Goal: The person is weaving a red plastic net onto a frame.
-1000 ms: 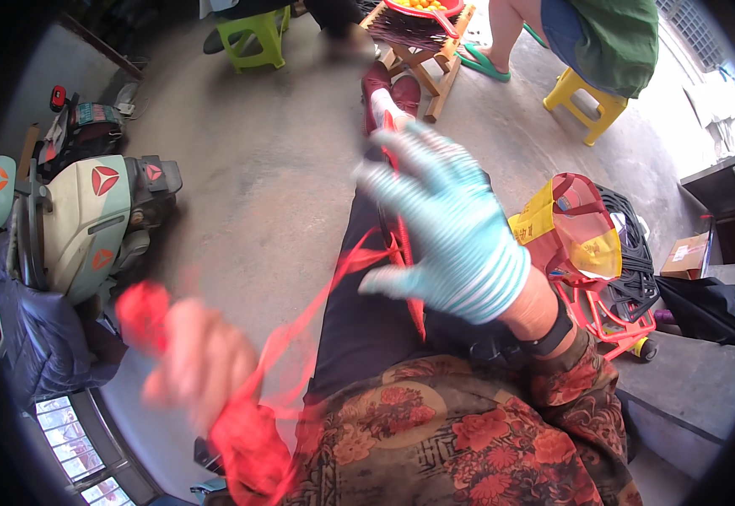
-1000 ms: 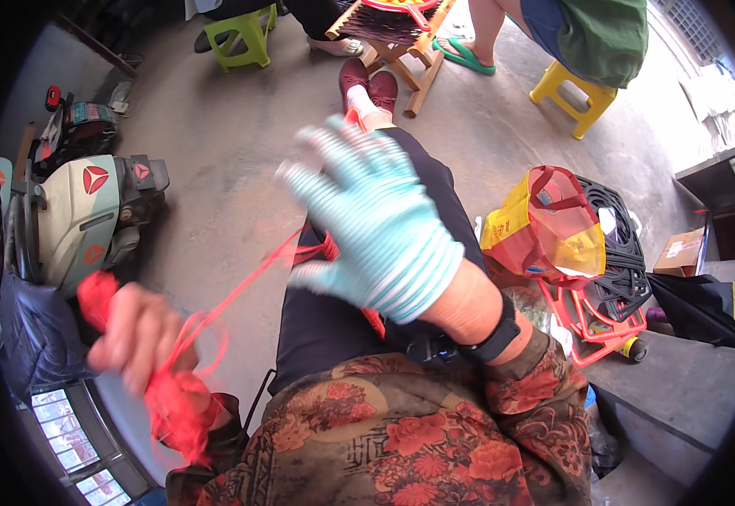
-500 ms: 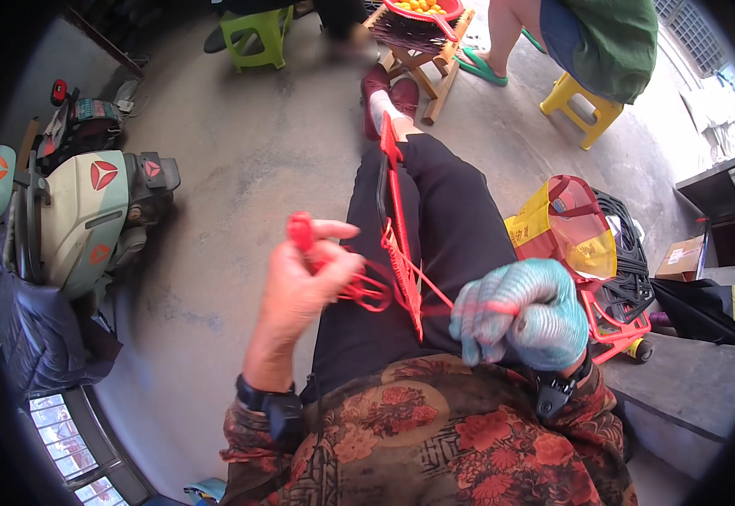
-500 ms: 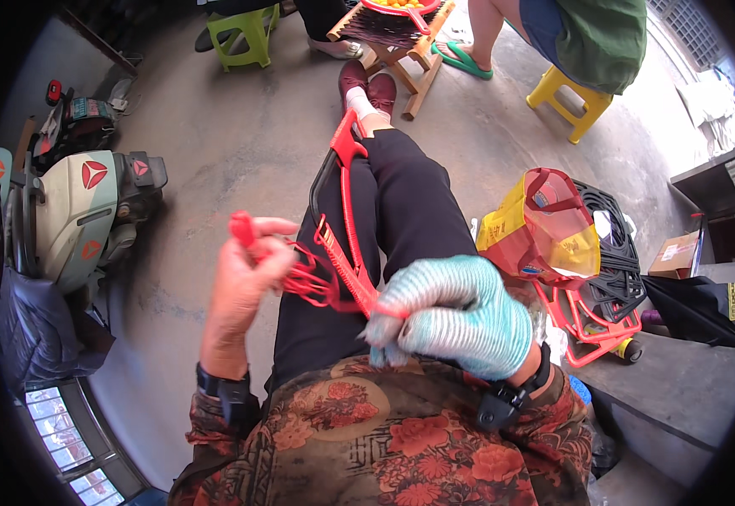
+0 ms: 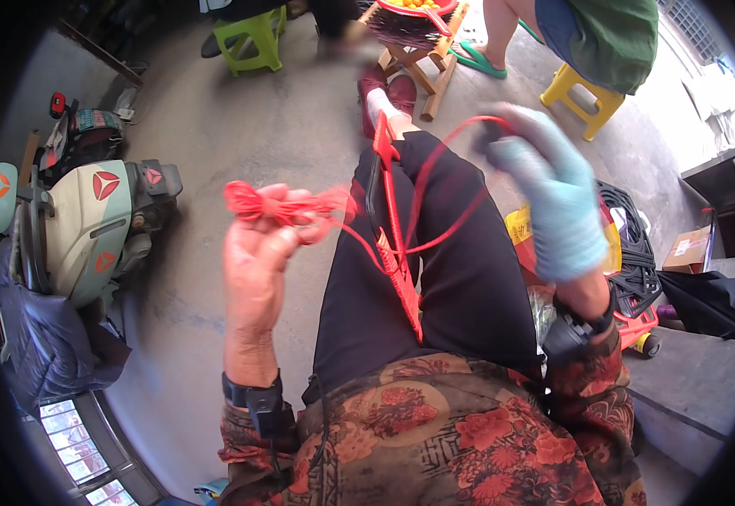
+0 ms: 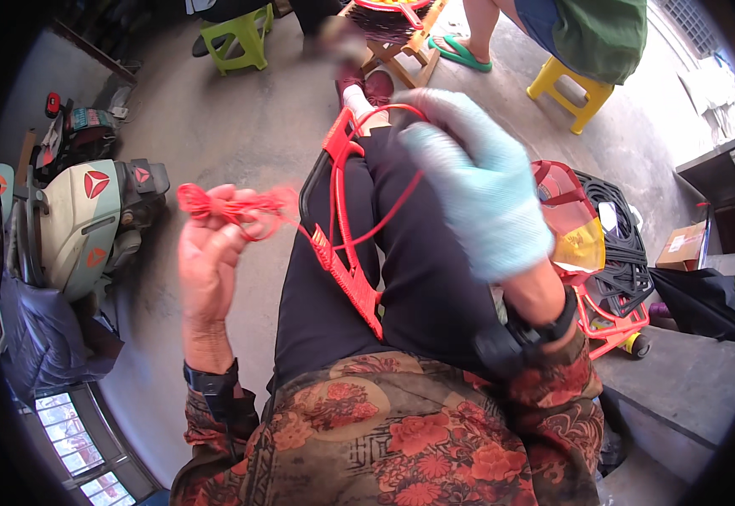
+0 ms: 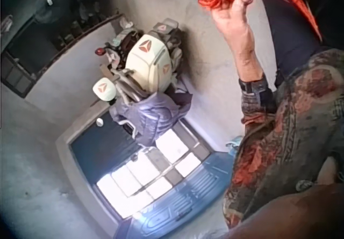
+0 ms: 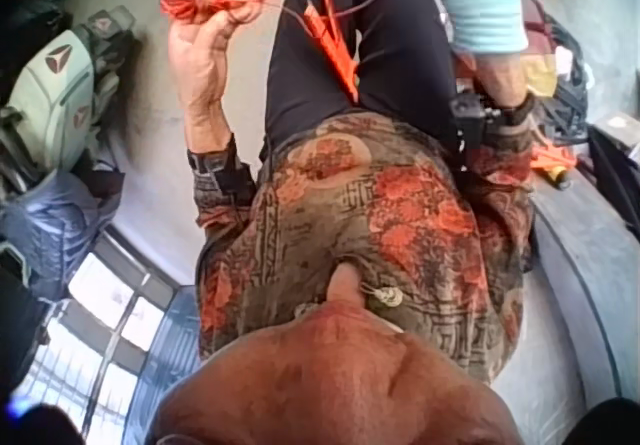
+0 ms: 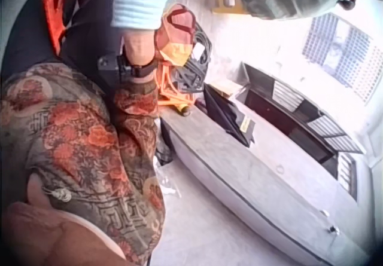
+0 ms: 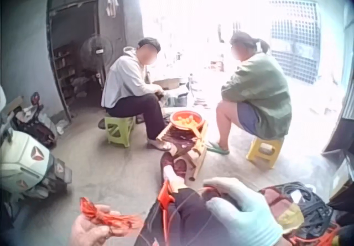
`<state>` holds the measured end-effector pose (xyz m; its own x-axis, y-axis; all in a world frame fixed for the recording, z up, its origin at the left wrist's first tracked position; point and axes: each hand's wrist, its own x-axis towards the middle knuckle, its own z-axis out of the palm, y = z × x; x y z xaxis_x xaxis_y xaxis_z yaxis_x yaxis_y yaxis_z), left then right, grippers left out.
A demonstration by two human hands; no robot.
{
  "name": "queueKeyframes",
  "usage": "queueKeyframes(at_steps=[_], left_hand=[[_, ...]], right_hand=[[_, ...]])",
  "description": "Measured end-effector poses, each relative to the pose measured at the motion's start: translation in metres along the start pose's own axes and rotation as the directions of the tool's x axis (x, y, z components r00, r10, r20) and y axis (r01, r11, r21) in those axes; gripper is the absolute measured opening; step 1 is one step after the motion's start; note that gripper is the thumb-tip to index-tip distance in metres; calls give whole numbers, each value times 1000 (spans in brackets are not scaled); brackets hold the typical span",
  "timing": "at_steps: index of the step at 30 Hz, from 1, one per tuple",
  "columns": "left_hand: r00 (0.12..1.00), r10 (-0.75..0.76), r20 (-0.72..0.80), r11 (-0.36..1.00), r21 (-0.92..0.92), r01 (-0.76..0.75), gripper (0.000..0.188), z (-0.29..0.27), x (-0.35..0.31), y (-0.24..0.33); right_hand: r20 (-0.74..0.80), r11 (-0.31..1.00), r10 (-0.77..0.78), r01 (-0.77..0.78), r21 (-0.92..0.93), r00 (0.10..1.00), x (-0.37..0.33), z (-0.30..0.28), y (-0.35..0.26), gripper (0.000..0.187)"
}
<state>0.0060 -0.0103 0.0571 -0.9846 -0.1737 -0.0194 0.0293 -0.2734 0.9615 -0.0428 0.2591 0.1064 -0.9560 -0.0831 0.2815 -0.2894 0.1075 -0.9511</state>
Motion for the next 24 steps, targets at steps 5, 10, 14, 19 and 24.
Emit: queueKeyframes(at_steps=[5,10,14,19,24], left_hand=[[999,9,-50,951,308,6,28,-13,9,-3],[979,183,-86,970,180,-166,29,-4,0,6],[977,212,-29,956,211,-201,29,24,-7,61],[784,620,22,740,315,-594,25,33,-24,83],[713,693,104,481,670,-566,33,12,-23,56]], right_hand=[[242,886,-105,201,-418,965,-4,28,72,20],[281,980,-13,69,-188,960,-26,44,52,16],[782,938,-246,344,43,573,-33,75,-27,30],[484,657,-406,616,-435,775,-21,95,-18,56],[240,819,-220,313,-482,946,-6,60,39,31]])
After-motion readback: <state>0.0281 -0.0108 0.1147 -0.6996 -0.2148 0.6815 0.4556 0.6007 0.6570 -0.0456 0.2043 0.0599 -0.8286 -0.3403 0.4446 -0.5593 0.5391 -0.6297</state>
